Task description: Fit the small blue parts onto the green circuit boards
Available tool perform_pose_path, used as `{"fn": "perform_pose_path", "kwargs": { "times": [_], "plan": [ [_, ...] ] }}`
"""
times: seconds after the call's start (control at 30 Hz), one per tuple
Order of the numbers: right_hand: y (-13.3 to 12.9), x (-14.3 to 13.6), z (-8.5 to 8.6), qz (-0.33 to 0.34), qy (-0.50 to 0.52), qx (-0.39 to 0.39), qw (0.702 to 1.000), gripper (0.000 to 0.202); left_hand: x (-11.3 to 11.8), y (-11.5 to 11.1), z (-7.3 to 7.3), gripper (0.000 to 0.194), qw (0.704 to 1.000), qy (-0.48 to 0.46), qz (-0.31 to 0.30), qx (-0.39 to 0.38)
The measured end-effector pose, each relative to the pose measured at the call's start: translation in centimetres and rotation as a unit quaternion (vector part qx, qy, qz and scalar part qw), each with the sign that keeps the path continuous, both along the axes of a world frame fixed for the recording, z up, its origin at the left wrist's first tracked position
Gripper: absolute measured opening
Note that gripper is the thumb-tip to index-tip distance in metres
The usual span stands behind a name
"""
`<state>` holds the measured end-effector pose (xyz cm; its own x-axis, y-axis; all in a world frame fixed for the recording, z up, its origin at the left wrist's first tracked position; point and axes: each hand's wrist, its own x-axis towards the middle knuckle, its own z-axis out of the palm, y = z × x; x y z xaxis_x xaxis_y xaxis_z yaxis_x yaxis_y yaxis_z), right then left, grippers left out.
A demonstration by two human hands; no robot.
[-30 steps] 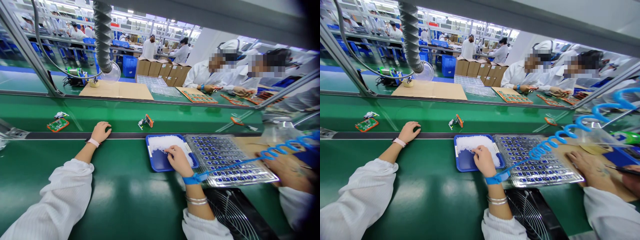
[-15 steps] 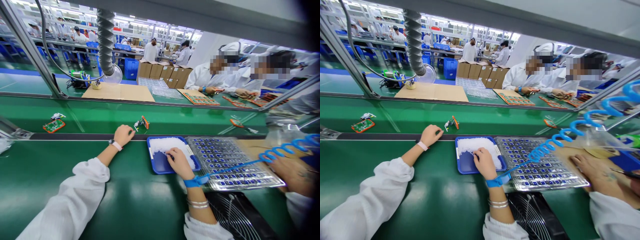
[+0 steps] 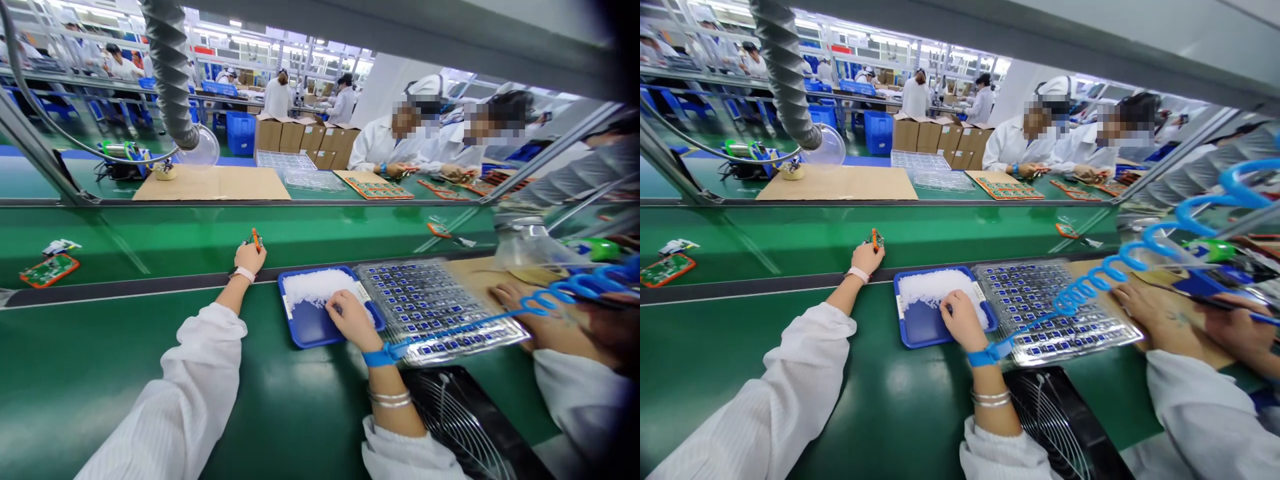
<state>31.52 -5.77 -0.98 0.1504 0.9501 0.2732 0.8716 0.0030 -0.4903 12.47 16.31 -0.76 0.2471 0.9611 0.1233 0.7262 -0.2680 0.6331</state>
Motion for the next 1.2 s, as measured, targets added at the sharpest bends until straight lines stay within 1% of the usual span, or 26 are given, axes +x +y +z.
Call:
{"fn": "perform_pose_path", "kwargs": {
  "times": [0.07, 0.13, 0.2, 0.27, 0.33, 0.43, 0.5, 0.57, 0.63, 0.7, 0.73, 0.8, 0.83, 0.87, 0.93, 0.97, 1.03, 1.1, 1.13, 1.2],
  "plan": [
    [0.1, -0.3, -0.2, -0.004, 0.001, 0.003, 1.000, 0.014, -1.0, 0.4, 0.0, 0.027, 0.999, -0.038, 0.000, -0.011],
    [0.2, -0.5, -0.4, -0.013, -0.003, 0.015, 1.000, 0.014, -2.0, 0.5, 0.0, 0.027, 0.996, -0.087, -0.016, -0.029],
    [0.3, -0.5, -0.6, -0.022, -0.007, 0.026, 0.999, 0.013, -3.0, 0.2, -0.1, 0.030, 0.987, -0.143, -0.039, -0.056],
    [0.3, -0.3, -0.7, -0.036, -0.009, 0.035, 0.999, 0.013, -3.9, -0.7, -0.3, 0.034, 0.976, -0.192, -0.061, -0.085],
    [0.3, -0.2, -0.8, -0.044, -0.010, 0.035, 0.998, 0.012, -5.0, -2.2, -0.5, 0.038, 0.960, -0.239, -0.080, -0.118],
    [0.3, 0.0, -0.9, -0.034, -0.011, 0.018, 0.999, 0.012, -6.9, -5.0, -0.7, 0.044, 0.924, -0.310, -0.111, -0.193],
    [0.3, 0.0, -0.9, -0.023, -0.013, 0.008, 1.000, 0.013, -8.4, -7.0, -0.9, 0.047, 0.903, -0.333, -0.132, -0.238],
    [0.2, 0.1, -0.9, -0.013, -0.020, 0.004, 1.000, 0.014, -10.0, -9.0, -0.9, 0.048, 0.898, -0.318, -0.150, -0.264],
    [0.2, 0.3, -1.1, 0.000, -0.030, 0.003, 1.000, 0.015, -11.5, -10.8, -0.8, 0.045, 0.904, -0.281, -0.171, -0.272],
    [0.1, 0.7, -1.3, 0.011, -0.043, 0.004, 0.999, 0.015, -12.8, -12.6, -0.7, 0.042, 0.925, -0.227, -0.184, -0.242],
    [0.1, 0.9, -1.4, 0.015, -0.049, 0.005, 0.999, 0.015, -13.4, -13.4, -0.6, 0.041, 0.941, -0.198, -0.186, -0.204],
    [0.1, 1.2, -1.5, 0.020, -0.059, 0.003, 0.998, 0.016, -14.1, -14.7, -0.4, 0.043, 0.967, -0.131, -0.199, -0.095],
    [0.1, 1.3, -1.4, 0.022, -0.062, 0.001, 0.998, 0.016, -14.3, -15.2, -0.4, 0.047, 0.971, -0.096, -0.214, -0.040],
    [0.2, 1.1, -1.1, 0.023, -0.063, 0.004, 0.998, 0.016, -14.4, -15.6, -0.3, 0.053, 0.970, -0.064, -0.235, 0.004],
    [0.3, 0.0, -0.3, 0.021, -0.049, 0.027, 0.998, 0.016, -14.3, -16.1, -0.2, 0.063, 0.961, -0.010, -0.274, 0.046],
    [0.3, -1.1, 0.3, 0.021, -0.030, 0.045, 0.998, 0.015, -14.3, -16.2, -0.2, 0.065, 0.958, 0.008, -0.283, 0.050],
    [0.3, -4.2, 1.5, 0.037, 0.034, 0.078, 0.996, 0.014, -14.3, -16.2, -0.1, 0.062, 0.953, 0.030, -0.296, 0.048],
    [0.1, -8.2, 2.1, 0.094, 0.116, 0.070, 0.986, 0.015, -14.5, -16.1, 0.1, 0.059, 0.945, 0.035, -0.322, 0.046],
    [0.1, -10.2, 2.1, 0.132, 0.153, 0.060, 0.978, 0.014, -14.7, -16.2, 0.2, 0.058, 0.939, 0.034, -0.338, 0.044],
    [0.0, -13.4, 1.6, 0.175, 0.201, 0.036, 0.963, 0.014, -15.1, -16.3, 0.3, 0.059, 0.932, 0.026, -0.359, 0.038]
  ]
}}
